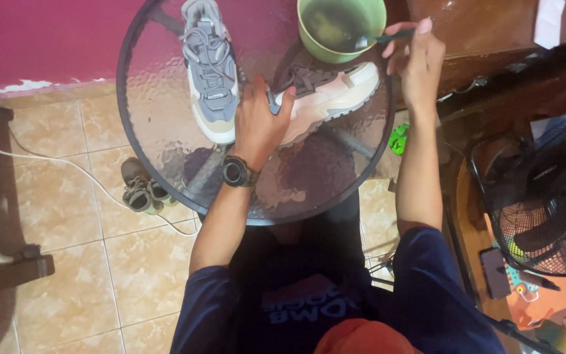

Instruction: The person scrubs a white sneaker with a toothbrush, repeatedly dipping the brush into a green bowl of water. They focus on the sole and side panels, rotating the shoe to access different areas.

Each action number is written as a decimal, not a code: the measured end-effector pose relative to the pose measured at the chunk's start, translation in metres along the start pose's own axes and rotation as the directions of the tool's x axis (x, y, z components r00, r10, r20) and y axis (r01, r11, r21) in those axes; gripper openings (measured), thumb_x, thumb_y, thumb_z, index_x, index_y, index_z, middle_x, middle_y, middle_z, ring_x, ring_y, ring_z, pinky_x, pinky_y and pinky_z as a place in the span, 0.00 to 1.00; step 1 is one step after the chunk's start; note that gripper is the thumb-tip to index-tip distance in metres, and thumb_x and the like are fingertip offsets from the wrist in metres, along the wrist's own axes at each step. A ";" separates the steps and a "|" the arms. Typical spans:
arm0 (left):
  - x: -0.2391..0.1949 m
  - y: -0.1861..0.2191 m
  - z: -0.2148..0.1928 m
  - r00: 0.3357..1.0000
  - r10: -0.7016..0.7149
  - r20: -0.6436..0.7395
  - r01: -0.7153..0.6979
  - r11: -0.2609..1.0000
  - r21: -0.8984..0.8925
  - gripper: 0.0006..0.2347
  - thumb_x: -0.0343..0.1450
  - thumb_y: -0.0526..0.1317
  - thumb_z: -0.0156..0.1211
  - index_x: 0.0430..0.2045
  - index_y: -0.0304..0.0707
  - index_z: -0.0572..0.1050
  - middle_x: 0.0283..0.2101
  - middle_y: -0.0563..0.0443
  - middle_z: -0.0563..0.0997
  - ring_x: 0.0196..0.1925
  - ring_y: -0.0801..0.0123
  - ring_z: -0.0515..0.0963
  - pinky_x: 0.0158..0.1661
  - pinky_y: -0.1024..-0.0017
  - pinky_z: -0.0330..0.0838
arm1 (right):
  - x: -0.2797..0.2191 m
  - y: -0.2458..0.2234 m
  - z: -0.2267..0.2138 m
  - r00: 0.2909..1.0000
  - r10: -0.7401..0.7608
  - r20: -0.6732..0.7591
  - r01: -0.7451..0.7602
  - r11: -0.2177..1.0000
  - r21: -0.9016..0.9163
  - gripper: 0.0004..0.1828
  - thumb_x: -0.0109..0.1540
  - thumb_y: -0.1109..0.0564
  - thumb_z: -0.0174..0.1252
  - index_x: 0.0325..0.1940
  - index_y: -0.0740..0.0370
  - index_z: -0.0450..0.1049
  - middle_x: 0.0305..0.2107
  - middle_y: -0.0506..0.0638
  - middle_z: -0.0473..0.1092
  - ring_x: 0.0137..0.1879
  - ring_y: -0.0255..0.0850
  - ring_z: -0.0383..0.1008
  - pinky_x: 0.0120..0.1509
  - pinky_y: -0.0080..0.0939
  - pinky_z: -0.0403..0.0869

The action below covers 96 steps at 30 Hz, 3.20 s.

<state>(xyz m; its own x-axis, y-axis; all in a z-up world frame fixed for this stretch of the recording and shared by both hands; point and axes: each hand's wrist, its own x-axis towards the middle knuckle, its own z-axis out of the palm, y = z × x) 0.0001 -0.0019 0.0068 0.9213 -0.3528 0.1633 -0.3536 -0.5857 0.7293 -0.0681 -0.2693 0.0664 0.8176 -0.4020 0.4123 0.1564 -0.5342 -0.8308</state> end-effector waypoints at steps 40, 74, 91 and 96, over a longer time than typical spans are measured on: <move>-0.001 -0.004 0.001 1.000 -0.023 0.022 0.024 0.998 -0.060 0.32 0.69 0.65 0.53 0.50 0.30 0.66 0.41 0.31 0.76 0.41 0.29 0.76 0.37 0.42 0.68 | -0.047 0.003 0.014 0.977 -0.194 -0.085 0.212 0.907 0.365 0.29 0.75 0.39 0.46 0.54 0.71 0.73 0.34 0.60 0.73 0.34 0.46 0.77 0.35 0.39 0.78; -0.001 -0.002 -0.010 0.989 -0.138 0.061 0.151 0.930 -0.334 0.28 0.61 0.59 0.75 0.42 0.39 0.72 0.43 0.30 0.82 0.53 0.36 0.81 0.52 0.48 0.75 | -0.248 0.051 0.058 0.996 -0.015 -0.085 0.000 0.984 -0.178 0.03 0.63 0.59 0.68 0.39 0.58 0.80 0.34 0.54 0.80 0.42 0.52 0.82 0.46 0.44 0.76; -0.002 -0.001 -0.011 0.993 -0.111 0.044 0.119 0.940 -0.320 0.26 0.59 0.58 0.78 0.32 0.38 0.71 0.36 0.33 0.82 0.45 0.40 0.83 0.44 0.53 0.76 | -0.249 0.024 0.064 0.999 0.053 -0.014 -0.054 0.994 -0.098 0.04 0.62 0.56 0.69 0.40 0.54 0.82 0.35 0.49 0.82 0.45 0.48 0.82 0.45 0.39 0.76; -0.001 -0.005 -0.009 0.993 -0.110 0.033 0.115 0.943 -0.312 0.27 0.58 0.60 0.78 0.32 0.39 0.71 0.34 0.36 0.82 0.42 0.45 0.84 0.41 0.55 0.76 | -0.246 0.011 0.064 0.999 0.027 -0.017 -0.030 0.988 -0.149 0.04 0.62 0.56 0.70 0.39 0.54 0.81 0.34 0.51 0.81 0.43 0.51 0.82 0.44 0.41 0.77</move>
<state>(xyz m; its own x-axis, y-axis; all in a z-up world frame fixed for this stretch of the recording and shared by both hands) 0.0020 0.0078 0.0089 0.9487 -0.3103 0.0603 -0.1774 -0.3648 0.9140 -0.2317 -0.1285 -0.0679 0.8121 -0.4289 0.3957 0.0479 -0.6268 -0.7777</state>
